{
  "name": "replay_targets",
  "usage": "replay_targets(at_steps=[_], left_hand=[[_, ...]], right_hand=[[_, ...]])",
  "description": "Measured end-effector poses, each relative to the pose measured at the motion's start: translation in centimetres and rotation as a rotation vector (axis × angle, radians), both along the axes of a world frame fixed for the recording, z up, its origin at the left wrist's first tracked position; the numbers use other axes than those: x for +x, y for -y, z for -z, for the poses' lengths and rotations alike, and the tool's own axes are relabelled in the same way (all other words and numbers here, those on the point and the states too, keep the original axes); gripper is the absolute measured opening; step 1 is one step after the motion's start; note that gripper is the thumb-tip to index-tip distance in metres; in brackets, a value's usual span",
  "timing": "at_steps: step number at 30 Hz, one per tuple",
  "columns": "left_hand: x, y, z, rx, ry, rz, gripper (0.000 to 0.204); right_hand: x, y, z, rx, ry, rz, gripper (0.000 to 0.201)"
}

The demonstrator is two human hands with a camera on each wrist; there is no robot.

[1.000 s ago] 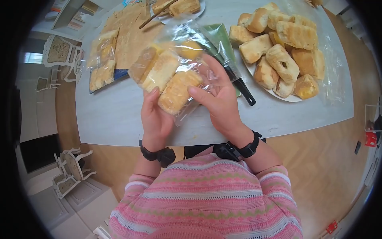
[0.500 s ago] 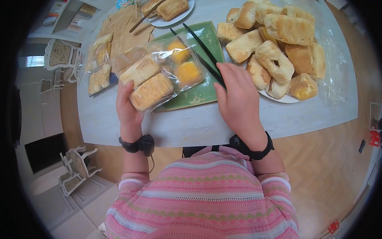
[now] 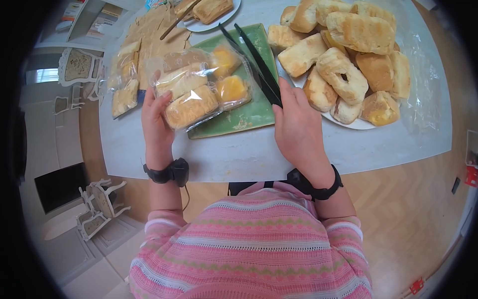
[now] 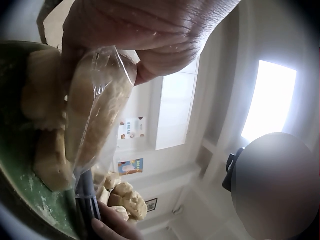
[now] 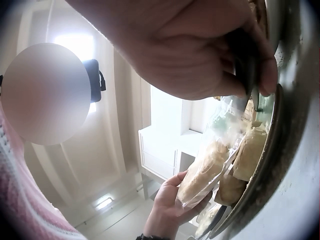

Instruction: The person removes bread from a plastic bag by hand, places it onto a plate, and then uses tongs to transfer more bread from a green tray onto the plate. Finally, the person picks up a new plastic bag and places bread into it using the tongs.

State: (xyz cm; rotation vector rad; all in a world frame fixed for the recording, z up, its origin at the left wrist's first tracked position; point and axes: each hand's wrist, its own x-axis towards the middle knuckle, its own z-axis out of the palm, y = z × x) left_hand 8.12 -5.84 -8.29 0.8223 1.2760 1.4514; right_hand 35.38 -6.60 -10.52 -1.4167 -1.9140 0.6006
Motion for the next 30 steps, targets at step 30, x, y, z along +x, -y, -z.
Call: replay_targets(at_steps=[30], left_hand=[[-1.6, 0.7, -0.2, 0.026, 0.014, -0.101, 0.058]], right_hand=[[2.4, 1.5, -0.4, -0.655, -0.79, -0.066, 0.049]])
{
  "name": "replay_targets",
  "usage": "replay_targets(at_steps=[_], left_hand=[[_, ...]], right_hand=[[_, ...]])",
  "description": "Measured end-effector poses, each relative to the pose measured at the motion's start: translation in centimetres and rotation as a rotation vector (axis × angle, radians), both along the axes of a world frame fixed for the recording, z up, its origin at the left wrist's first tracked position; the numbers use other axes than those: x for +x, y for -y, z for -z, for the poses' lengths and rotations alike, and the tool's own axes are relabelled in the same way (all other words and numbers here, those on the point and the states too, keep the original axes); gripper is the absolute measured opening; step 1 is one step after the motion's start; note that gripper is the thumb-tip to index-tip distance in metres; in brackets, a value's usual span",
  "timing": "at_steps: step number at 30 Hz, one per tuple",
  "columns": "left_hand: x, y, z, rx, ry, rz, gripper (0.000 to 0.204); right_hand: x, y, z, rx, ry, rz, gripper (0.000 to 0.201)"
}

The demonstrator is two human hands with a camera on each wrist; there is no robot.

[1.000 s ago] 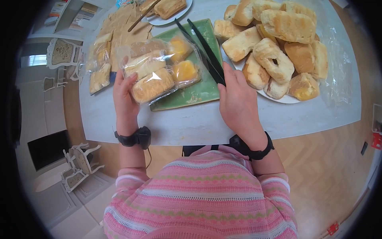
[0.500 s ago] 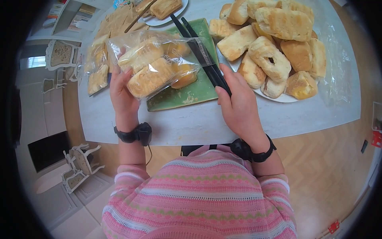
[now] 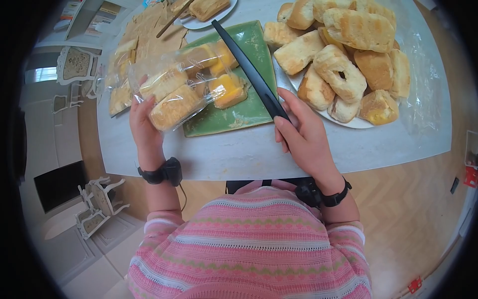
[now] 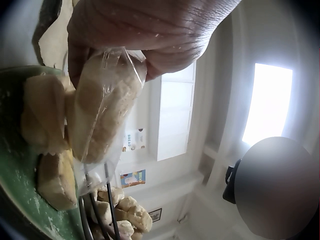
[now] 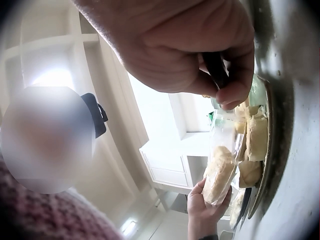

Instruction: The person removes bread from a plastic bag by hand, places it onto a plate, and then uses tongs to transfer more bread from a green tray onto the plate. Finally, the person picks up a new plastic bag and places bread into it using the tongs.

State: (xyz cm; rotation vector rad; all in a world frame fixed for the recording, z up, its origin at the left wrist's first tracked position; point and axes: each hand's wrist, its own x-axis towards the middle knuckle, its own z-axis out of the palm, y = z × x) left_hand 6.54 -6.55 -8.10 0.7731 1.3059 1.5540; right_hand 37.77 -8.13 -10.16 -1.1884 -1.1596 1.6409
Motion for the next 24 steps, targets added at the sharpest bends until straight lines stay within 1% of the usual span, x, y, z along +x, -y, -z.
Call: replay_targets(at_steps=[1, 3, 4, 6, 7, 9, 10, 12, 16, 22, 24], left_hand=[[-0.2, 0.1, 0.1, 0.0, 0.003, -0.002, 0.058], [-0.6, 0.2, 0.3, 0.013, -0.004, -0.008, 0.058], [-0.8, 0.3, 0.4, 0.013, -0.001, -0.011, 0.058], [-1.3, 0.5, 0.6, 0.015, 0.025, -0.007, 0.058], [-1.6, 0.5, 0.8, 0.016, 0.029, -0.007, 0.058], [-2.2, 0.7, 1.3, 0.03, 0.111, 0.005, 0.059], [-2.4, 0.8, 1.6, 0.031, 0.115, 0.003, 0.059], [-2.8, 0.9, 2.1, 0.038, 0.177, 0.003, 0.059], [-2.7, 0.9, 2.3, 0.038, 0.229, -0.008, 0.055], [-3.4, 1.0, 3.1, 0.004, 0.222, 0.019, 0.057], [-3.5, 1.1, 3.2, -0.002, 0.237, 0.03, 0.056]], right_hand=[[0.5, 0.2, 0.0, 0.0, 0.003, -0.002, 0.049], [1.7, 0.8, 0.1, -0.151, -0.116, -0.077, 0.051], [2.1, 1.2, -0.1, -0.151, -0.112, -0.08, 0.051], [2.8, 2.0, -0.6, -0.236, -0.204, -0.056, 0.052], [3.1, 2.4, -0.7, -0.236, -0.2, -0.056, 0.052], [3.9, 3.0, -0.9, -0.307, -0.279, -0.074, 0.053], [4.3, 3.2, -0.8, -0.307, -0.275, -0.075, 0.053], [4.6, 3.5, -0.6, -0.337, -0.322, -0.13, 0.051], [3.8, 3.2, -0.6, -0.362, -0.347, -0.15, 0.05], [1.5, 2.2, -1.7, -0.38, -0.27, -0.152, 0.049], [1.0, 2.0, -1.8, -0.376, -0.257, -0.182, 0.048]])
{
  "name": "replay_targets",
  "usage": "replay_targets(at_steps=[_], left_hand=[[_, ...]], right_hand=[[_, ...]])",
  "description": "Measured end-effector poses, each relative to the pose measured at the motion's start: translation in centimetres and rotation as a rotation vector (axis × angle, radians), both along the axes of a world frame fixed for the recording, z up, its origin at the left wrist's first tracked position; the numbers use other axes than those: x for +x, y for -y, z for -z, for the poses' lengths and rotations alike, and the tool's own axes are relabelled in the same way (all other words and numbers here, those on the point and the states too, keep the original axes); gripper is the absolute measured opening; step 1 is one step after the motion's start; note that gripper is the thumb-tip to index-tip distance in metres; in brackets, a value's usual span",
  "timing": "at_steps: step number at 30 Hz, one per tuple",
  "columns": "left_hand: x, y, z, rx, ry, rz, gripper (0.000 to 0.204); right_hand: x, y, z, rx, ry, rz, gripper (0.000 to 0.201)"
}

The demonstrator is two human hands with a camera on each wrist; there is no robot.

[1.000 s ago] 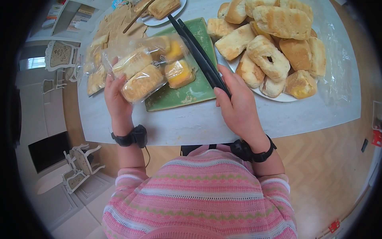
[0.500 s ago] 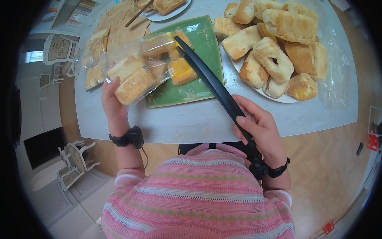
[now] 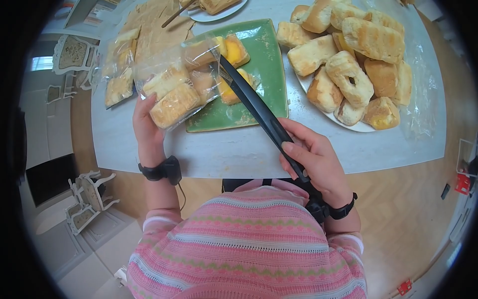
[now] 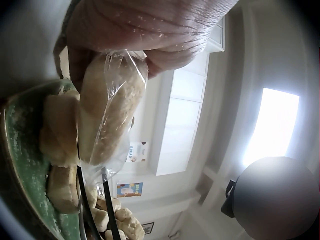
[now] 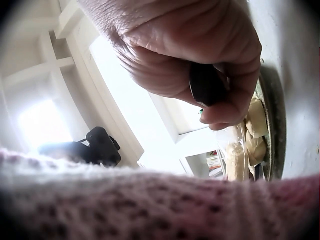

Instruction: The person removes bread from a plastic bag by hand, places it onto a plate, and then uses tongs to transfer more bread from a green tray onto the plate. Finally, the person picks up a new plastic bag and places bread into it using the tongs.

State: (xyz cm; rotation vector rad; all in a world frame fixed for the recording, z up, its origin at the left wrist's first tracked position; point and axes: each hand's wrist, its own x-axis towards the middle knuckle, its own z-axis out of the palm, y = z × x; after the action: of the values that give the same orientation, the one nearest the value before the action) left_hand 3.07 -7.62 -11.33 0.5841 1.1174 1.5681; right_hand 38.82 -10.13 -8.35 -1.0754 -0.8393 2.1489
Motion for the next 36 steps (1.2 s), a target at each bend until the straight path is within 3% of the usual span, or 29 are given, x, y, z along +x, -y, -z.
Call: replay_targets(at_steps=[16, 36], left_hand=[[0.3, 0.6, 0.0, 0.016, 0.099, 0.027, 0.055], [2.5, 0.8, -1.8, 0.069, -0.008, 0.099, 0.059]], right_hand=[[-1.7, -0.6, 1.1, 0.002, 0.081, -0.058, 0.042], [1.3, 0.6, 1.1, 0.085, 0.187, 0.063, 0.042]])
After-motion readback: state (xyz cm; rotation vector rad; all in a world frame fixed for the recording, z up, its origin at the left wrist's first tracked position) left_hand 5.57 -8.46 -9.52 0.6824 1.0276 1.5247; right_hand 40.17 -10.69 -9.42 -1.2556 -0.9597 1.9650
